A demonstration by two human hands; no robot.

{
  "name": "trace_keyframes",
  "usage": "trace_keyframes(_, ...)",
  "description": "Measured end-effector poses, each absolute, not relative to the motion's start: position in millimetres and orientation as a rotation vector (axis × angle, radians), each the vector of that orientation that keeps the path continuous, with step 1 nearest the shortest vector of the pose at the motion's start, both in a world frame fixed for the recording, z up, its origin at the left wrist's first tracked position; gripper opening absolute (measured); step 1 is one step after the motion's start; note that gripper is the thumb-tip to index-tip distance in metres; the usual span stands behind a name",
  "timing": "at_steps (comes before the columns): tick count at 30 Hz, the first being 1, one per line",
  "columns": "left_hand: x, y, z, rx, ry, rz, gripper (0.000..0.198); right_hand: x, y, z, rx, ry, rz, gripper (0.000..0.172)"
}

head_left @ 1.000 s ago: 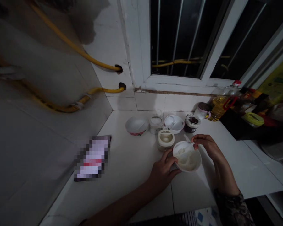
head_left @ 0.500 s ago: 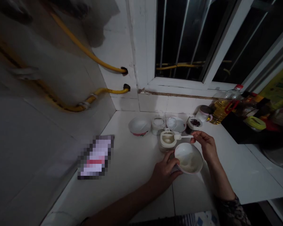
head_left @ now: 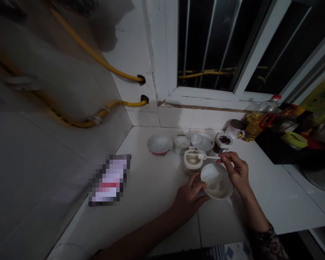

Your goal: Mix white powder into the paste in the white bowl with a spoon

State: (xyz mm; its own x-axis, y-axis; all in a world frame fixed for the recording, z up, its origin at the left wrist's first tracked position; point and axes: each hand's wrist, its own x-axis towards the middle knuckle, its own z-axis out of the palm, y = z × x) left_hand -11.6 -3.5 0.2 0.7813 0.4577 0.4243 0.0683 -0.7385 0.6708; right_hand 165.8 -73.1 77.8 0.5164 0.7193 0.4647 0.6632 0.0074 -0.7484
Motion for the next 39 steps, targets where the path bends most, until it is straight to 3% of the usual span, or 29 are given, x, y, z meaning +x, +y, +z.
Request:
trace_keyframes(6,-11,-3,-3,2.311,0.389,0.761,0.022,190,-79,81,-1.660,-0.942,0.516,0.022)
trace_keyframes(14,-12,-3,-3,2.306,0.381,0.767,0.020,182,-78,76,-1.864,-1.340,0.654,0.017)
trace_keyframes(19,-11,-3,-3,2.303,0.384,0.772,0.019,184,-74,74,-1.734,-1.078,0.921,0.014)
trace_keyframes(39,-12,-3,-2,2.318,0.401,0.756,0.023,204,-73,78,-1.548,-0.657,0.917,0.012)
